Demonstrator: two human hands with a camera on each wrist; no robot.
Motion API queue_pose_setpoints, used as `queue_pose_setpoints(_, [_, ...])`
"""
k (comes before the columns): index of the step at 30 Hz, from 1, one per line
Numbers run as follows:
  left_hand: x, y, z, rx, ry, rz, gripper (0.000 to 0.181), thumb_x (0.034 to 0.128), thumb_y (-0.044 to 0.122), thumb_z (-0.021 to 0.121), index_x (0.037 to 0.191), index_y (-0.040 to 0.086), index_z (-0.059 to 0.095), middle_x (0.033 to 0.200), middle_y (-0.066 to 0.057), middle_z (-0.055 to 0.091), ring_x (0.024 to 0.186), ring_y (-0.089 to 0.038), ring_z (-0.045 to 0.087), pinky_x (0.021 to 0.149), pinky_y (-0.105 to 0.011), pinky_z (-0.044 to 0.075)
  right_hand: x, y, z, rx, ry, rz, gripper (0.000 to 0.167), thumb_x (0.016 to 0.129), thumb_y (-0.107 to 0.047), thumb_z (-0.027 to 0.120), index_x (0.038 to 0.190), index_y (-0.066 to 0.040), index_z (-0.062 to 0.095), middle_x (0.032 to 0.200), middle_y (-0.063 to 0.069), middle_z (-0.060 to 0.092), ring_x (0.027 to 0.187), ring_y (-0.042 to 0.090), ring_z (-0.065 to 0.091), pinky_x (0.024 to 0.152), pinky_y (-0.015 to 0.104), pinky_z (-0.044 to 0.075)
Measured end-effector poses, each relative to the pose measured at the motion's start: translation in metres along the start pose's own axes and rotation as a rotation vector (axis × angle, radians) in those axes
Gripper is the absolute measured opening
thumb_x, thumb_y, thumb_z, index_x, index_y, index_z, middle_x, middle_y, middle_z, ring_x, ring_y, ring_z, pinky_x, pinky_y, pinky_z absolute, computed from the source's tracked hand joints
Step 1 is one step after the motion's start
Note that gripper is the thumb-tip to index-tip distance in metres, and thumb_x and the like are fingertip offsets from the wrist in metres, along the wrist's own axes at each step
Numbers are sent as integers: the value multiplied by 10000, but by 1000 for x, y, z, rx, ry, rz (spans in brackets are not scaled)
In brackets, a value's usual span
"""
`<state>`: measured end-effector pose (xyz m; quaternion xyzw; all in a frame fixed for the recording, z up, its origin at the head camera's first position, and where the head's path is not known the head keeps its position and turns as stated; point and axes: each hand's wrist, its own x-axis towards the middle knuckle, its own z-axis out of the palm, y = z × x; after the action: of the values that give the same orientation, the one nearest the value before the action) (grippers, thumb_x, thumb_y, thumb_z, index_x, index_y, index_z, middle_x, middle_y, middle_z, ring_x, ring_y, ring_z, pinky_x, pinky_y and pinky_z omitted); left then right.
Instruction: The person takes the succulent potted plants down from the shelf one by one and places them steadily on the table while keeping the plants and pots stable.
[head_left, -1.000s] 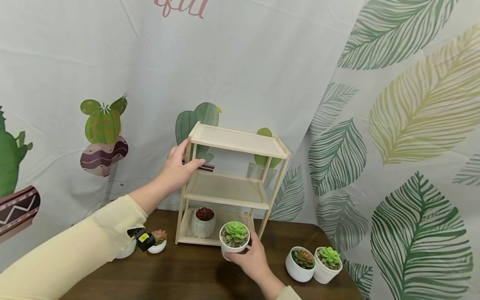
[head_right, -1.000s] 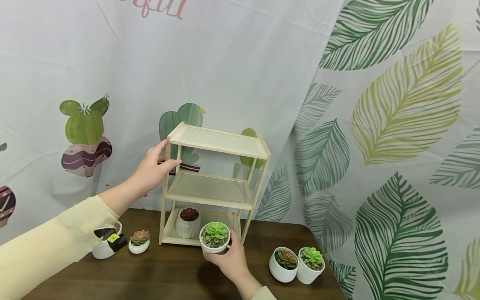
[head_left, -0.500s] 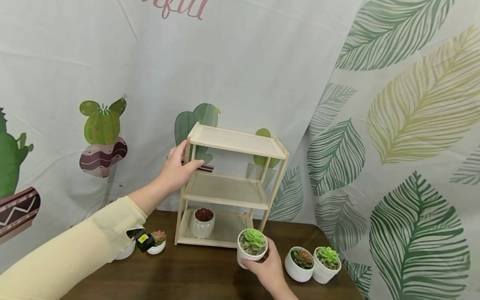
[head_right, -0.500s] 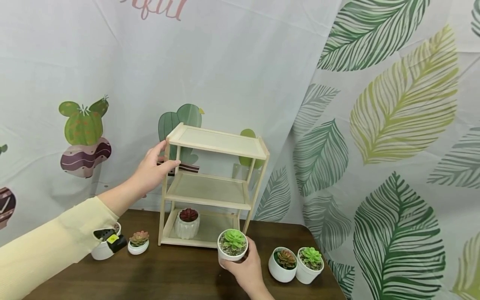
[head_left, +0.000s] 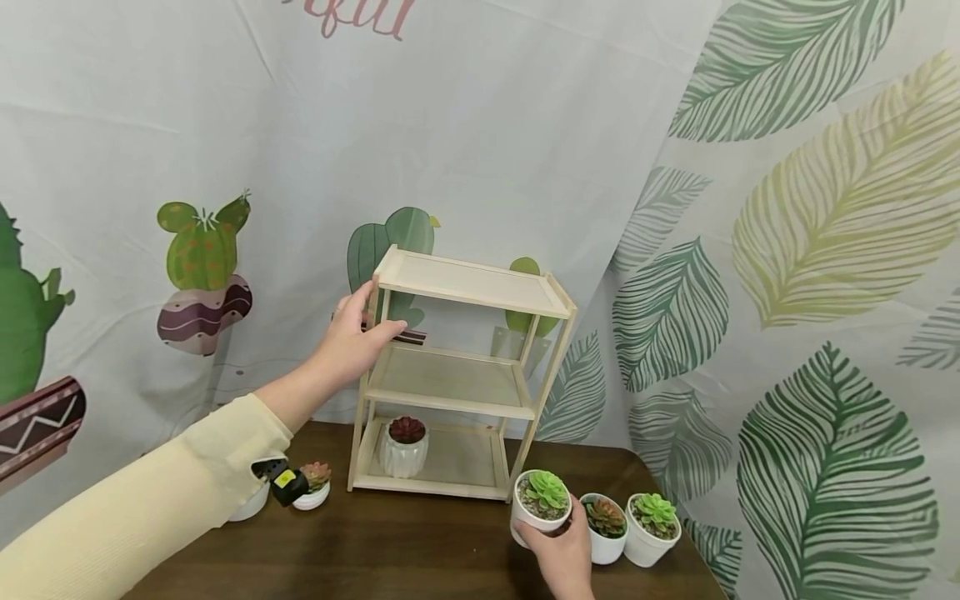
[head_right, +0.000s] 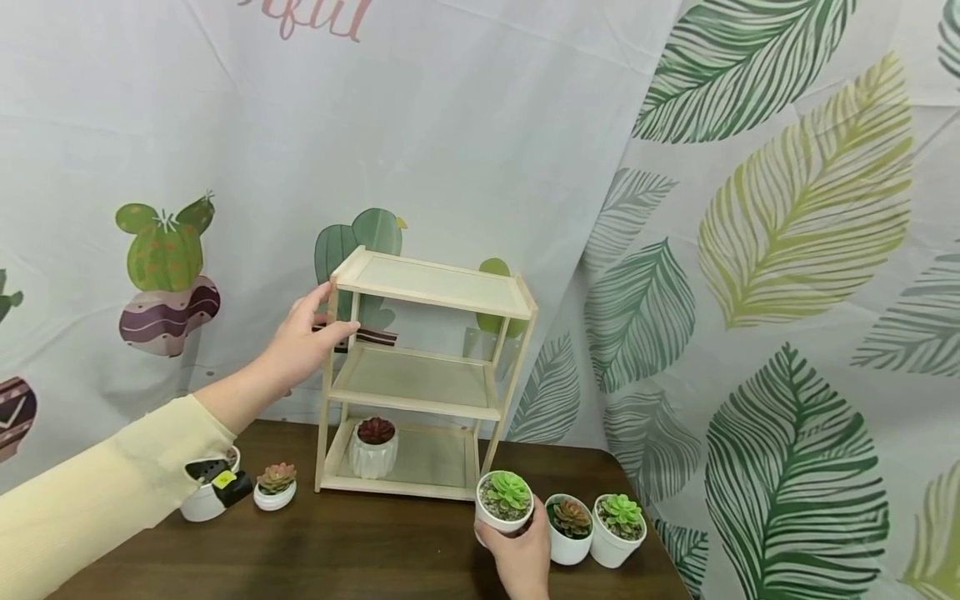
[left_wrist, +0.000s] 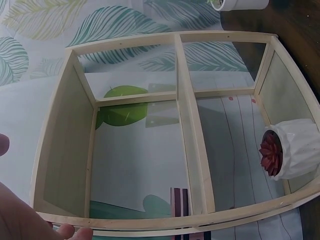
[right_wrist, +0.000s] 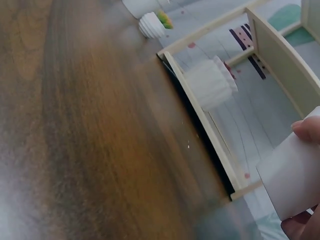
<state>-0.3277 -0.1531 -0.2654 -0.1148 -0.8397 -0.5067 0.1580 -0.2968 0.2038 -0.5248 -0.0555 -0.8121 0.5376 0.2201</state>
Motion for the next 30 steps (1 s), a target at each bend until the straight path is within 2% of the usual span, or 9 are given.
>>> queue_pose_setpoints(4, [0, 0, 0, 4, 0, 1, 907, 1012, 477, 566, 1676, 210, 9, 1696, -203, 75, 1477, -418, 299, 1108, -654, 386, -2, 9, -2, -70, 69, 8, 942, 639, -246, 987, 1396, 41, 505, 1306, 228, 628, 1203, 342, 623, 996, 444, 508])
queue_pose_setpoints(9, [-1, 1, 0, 7, 1, 4, 904, 1013, 469, 564, 1676, 201, 12, 1693, -212, 78, 1472, -419, 303, 1109, -652, 384, -4, 20, -2, -84, 115, -7, 922, 607, -213, 994, 1367, 43, 538, 1295, 229, 650, 1204, 338, 624, 1014, 455, 488])
queue_pose_setpoints(12, [-1, 2, 0, 6, 1, 6, 905, 1013, 467, 565, 1676, 198, 12, 1693, -214, 75, 1467, -419, 305, 1104, -651, 387, -3, 26, 0, -87, 122, -10, 930, 599, -209, 997, 1363, 56, 538, 1304, 242, 648, 1218, 353, 619, 1044, 483, 468])
queue_pose_setpoints(18, [-1, 2, 0, 10, -3, 8, 905, 1014, 467, 566, 1676, 193, 12, 1687, -214, 89, 1450, -416, 315, 1088, -643, 401, -2, 32, 2, -93, 118, 32, 951, 614, -206, 985, 1384, 74, 503, 1331, 275, 614, 1241, 397, 598, 1076, 543, 450])
queue_pose_setpoints(30, [-1, 3, 0, 5, -5, 2, 898, 1015, 463, 568, 1677, 200, 20, 1685, -217, 94, 1463, -419, 309, 1103, -654, 387, -4, 34, 4, -103, 139, 42, 929, 611, -183, 970, 1376, 86, 518, 1318, 294, 624, 1225, 428, 602, 1075, 571, 443])
